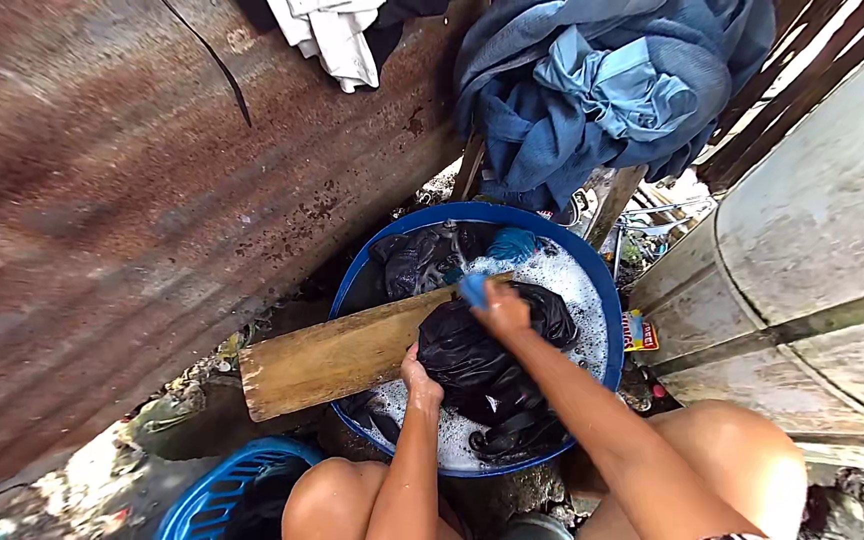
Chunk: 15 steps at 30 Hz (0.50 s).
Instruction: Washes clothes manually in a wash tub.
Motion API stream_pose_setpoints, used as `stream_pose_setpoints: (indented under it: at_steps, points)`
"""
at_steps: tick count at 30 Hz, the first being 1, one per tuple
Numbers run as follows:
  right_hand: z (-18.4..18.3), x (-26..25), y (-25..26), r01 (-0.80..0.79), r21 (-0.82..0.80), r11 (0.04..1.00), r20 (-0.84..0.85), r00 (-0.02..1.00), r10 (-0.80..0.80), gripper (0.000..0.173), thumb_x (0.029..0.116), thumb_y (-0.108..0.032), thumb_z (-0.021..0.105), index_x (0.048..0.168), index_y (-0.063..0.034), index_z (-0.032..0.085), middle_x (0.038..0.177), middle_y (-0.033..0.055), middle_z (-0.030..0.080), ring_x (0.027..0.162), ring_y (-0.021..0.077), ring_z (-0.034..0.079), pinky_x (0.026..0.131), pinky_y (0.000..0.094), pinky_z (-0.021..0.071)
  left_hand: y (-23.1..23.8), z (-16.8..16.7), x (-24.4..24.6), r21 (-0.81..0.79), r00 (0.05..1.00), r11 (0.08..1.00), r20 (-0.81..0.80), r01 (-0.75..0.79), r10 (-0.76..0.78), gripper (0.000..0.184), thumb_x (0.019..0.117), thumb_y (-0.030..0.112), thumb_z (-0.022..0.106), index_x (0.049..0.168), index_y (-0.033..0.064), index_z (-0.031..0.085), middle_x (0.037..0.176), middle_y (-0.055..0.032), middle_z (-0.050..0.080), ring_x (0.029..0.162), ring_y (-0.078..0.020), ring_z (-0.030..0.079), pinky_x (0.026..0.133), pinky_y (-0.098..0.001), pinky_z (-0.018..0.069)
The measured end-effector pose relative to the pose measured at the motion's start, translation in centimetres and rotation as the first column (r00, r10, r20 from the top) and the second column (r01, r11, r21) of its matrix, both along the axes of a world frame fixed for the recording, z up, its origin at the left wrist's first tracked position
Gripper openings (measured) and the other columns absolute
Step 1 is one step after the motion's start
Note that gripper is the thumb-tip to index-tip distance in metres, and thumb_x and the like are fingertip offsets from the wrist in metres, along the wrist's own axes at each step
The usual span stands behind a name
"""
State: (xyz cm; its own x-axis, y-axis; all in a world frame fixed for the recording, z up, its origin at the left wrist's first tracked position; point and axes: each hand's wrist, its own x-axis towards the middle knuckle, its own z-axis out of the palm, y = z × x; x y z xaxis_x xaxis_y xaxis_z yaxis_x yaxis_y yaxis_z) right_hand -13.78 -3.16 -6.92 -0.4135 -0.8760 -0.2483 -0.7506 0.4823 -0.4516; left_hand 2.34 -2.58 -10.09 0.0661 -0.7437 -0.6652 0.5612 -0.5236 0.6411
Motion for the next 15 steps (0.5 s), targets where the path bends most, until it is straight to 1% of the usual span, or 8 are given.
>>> stream_pose_setpoints:
  at_steps: [2, 4, 5, 7, 8, 10, 13, 15]
  points:
    - [-0.8, -3.7, -0.9, 0.19, 0.03, 0.981, -0.027, 0.982, -0.189, 0.071, 0.0979, -0.036, 0.068, 0.154, -0.0031, 0.04, 0.142, 0.0357, 0.052, 0.128, 0.0545, 0.055, 0.094, 0.0676, 0.0503, 0.0, -0.2, -0.1, -0.002, 1.0, 1.0, 0.0, 0.012, -0.012, 0.036, 0.1097, 0.026, 0.039, 0.129, 0.0011, 0.056, 0.117, -0.0176, 0.064, 0.104, -0.0264, 0.064, 0.089, -0.0479, 0.0536]
    - [-0.1, -0.6, -0.6, 0.185, -0.011, 0.983, 0.037, 0.982, -0.185, 0.076, 0.0956, -0.039, 0.07, 0.153, 0.0007, 0.039, 0.135, 0.0351, 0.058, 0.12, 0.0525, 0.061, 0.093, 0.0666, 0.0521, 0.1, -0.8, -0.5, -0.021, 1.0, 1.0, 0.017, 0.004, -0.004, 0.034, 0.1095, 0.026, 0.038, 0.122, 0.0014, 0.058, 0.108, -0.0159, 0.065, 0.097, -0.0245, 0.065, 0.083, -0.0453, 0.055]
    - [0.5, 2.9, 0.1, 0.094, -0.053, 0.994, 0.097, 0.991, -0.089, 0.075, 0.0941, -0.04, 0.071, 0.149, 0.0021, 0.043, 0.127, 0.0327, 0.063, 0.114, 0.0495, 0.065, 0.091, 0.0652, 0.0538, 0.3, -1.1, -0.6, -0.038, 0.999, 0.999, 0.032, 0.005, -0.004, 0.035, 0.1098, 0.027, 0.037, 0.119, 0.0018, 0.059, 0.105, -0.0147, 0.066, 0.094, -0.0233, 0.065, 0.081, -0.044, 0.0552]
    - [2.1, 9.0, 1.3, -0.197, -0.023, 0.98, 0.207, 0.958, 0.198, 0.069, 0.0967, -0.04, 0.068, 0.148, 0.0008, 0.047, 0.132, 0.0293, 0.062, 0.123, 0.0454, 0.061, 0.1, 0.0622, 0.0494, 1.1, -1.7, -0.1, -0.13, 0.997, 0.99, 0.059, 0.06, -0.053, 0.047, 0.1124, 0.031, 0.021, 0.13, -0.0001, 0.052, 0.116, -0.0162, 0.061, 0.103, -0.0235, 0.059, 0.088, -0.0449, 0.0507]
    - [2.8, 9.8, 1.4, -0.297, 0.016, 0.955, 0.207, 0.935, 0.287, 0.065, 0.0998, -0.041, 0.064, 0.148, -0.0022, 0.047, 0.135, 0.0282, 0.06, 0.127, 0.0449, 0.058, 0.102, 0.0613, 0.0476, 1.3, -1.4, 0.1, -0.147, 0.997, 0.987, 0.051, 0.071, -0.064, 0.051, 0.1128, 0.033, 0.018, 0.134, -0.0008, 0.05, 0.121, -0.0169, 0.059, 0.106, -0.0241, 0.058, 0.091, -0.0456, 0.0495]
    - [2.2, 6.7, 1.2, -0.267, 0.036, 0.963, 0.107, 0.959, 0.262, 0.062, 0.1, -0.041, 0.064, 0.149, -0.0053, 0.049, 0.135, 0.0303, 0.06, 0.125, 0.0489, 0.059, 0.097, 0.0661, 0.0494, 0.7, -0.4, -0.3, -0.077, 1.0, 0.997, -0.011, 0.015, -0.016, 0.04, 0.1106, 0.03, 0.029, 0.12, 0.0032, 0.056, 0.105, -0.0123, 0.065, 0.094, -0.0212, 0.064, 0.081, -0.0431, 0.0551]
    - [0.3, -3.3, -0.2, -0.085, 0.018, 0.996, -0.134, 0.987, 0.087, 0.062, 0.096, -0.029, 0.07, 0.149, -0.0034, 0.05, 0.14, 0.0381, 0.053, 0.131, 0.0589, 0.049, 0.101, 0.0749, 0.0406, 0.0, 0.6, -0.7, -0.064, 0.998, 0.997, -0.049, 0.035, -0.038, 0.035, 0.11, 0.026, 0.036, 0.125, 0.0021, 0.056, 0.11, -0.0145, 0.065, 0.098, -0.0228, 0.065, 0.085, -0.0443, 0.0553]
    - [1.4, -8.4, 0.4, 0.128, 0.072, 0.989, -0.114, 0.986, -0.119, 0.068, 0.0957, -0.028, 0.07, 0.152, 0.0002, 0.044, 0.141, 0.0401, 0.051, 0.134, 0.0603, 0.045, 0.106, 0.0783, 0.0326, 0.0, 0.3, -0.8, -0.055, 0.999, 0.998, -0.024, 0.03, -0.031, 0.036, 0.1098, 0.027, 0.037, 0.126, 0.0017, 0.056, 0.112, -0.0156, 0.065, 0.1, -0.024, 0.065, 0.086, -0.0455, 0.0548]
